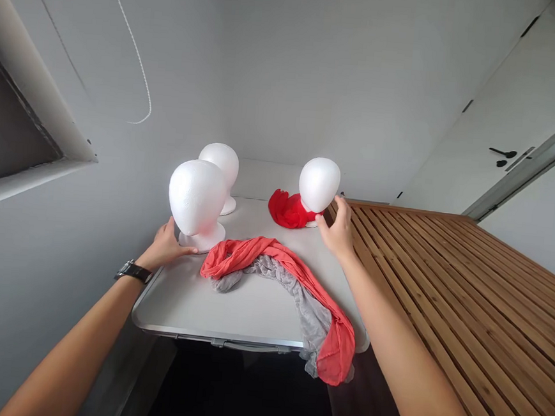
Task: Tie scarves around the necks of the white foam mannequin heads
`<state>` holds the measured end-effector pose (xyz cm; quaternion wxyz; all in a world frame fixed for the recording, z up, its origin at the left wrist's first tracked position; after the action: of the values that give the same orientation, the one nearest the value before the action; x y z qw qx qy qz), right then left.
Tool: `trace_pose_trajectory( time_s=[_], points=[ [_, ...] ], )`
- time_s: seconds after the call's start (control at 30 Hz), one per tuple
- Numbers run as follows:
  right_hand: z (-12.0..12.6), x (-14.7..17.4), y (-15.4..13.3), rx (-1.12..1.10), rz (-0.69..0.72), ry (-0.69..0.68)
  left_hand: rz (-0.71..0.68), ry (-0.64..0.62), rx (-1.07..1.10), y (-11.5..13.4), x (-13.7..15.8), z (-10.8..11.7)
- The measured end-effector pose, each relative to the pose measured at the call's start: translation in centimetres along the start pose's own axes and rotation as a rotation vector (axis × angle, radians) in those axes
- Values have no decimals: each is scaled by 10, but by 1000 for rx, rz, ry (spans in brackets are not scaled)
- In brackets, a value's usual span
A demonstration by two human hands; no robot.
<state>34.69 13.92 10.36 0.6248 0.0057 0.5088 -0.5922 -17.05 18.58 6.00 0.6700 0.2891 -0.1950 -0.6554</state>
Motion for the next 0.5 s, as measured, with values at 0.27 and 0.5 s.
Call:
trace_pose_trajectory(
  time_s=[0.27,0.5],
  points=[
    [72,259,-90,-251,-290,-64,3,-32,345,28,-7,-25],
    [96,300,-114,-348,-303,-40,49,33,334,39,-2,-32]
  ],
)
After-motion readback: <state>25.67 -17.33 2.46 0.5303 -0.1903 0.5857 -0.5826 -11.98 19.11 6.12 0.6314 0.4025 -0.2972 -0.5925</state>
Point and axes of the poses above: each hand's wrist, its own x-axis away from the middle knuckle, its own z-axis out of the back of the hand, y = z × x, the point moved 1 cm from there along -x, towards the middle knuckle, and after that the axes turned 3 degrees about z, right-handed, at the moved point
